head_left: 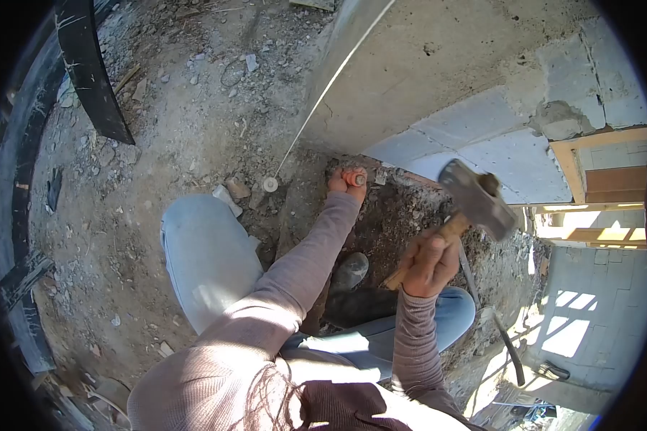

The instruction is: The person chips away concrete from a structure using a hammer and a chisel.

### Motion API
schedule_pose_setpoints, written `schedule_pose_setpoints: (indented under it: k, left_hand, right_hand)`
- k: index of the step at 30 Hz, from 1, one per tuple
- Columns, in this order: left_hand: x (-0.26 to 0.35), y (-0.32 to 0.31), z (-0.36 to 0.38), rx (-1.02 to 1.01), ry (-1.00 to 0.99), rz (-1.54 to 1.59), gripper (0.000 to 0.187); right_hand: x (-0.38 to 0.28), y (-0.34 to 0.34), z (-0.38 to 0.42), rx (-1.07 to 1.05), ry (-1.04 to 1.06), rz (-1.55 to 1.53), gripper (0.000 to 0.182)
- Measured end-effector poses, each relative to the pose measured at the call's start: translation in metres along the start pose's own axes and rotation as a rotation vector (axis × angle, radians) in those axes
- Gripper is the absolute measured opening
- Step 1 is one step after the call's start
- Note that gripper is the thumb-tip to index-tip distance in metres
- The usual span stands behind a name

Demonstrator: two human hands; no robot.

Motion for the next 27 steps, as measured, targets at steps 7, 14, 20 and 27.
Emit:
schedule_pose_setpoints:
  k: [7,14,20,27]
  left_hand:
    - [0.001,-0.007,0.004,0.092,-0.039,-0.185,0.036]
    - [0.002,-0.008,-0.001,0.012,0.041,0.033,0.036]
    - [0.009,-0.02,0.015,0.147,-0.01,-0.213,0.033]
    - [0.049,0.001,0.035,0.351,0.229,-0.43,0.026]
  right_hand:
    - [0.091,-0.02,0.001,-0.067,0.446,0.517,0.032]
    - [-0.004,-0.012,0.007,-0.039,0.325,0.174,0.039]
    - [0.116,-0.03,-0.003,-0.184,0.318,0.715,0.038]
    - [0.115,0.014,0.042,0.018,-0.393,-0.202,0.029]
Point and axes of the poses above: each hand's wrist, its own z-axis away from the middle knuckle, its own y-axis out of the back of the hand, x = y × z, the point moved 6 cm from there along -z, towards the middle knuckle, and after that the axes turned 3 degrees about -x, right-handed, at the moved point
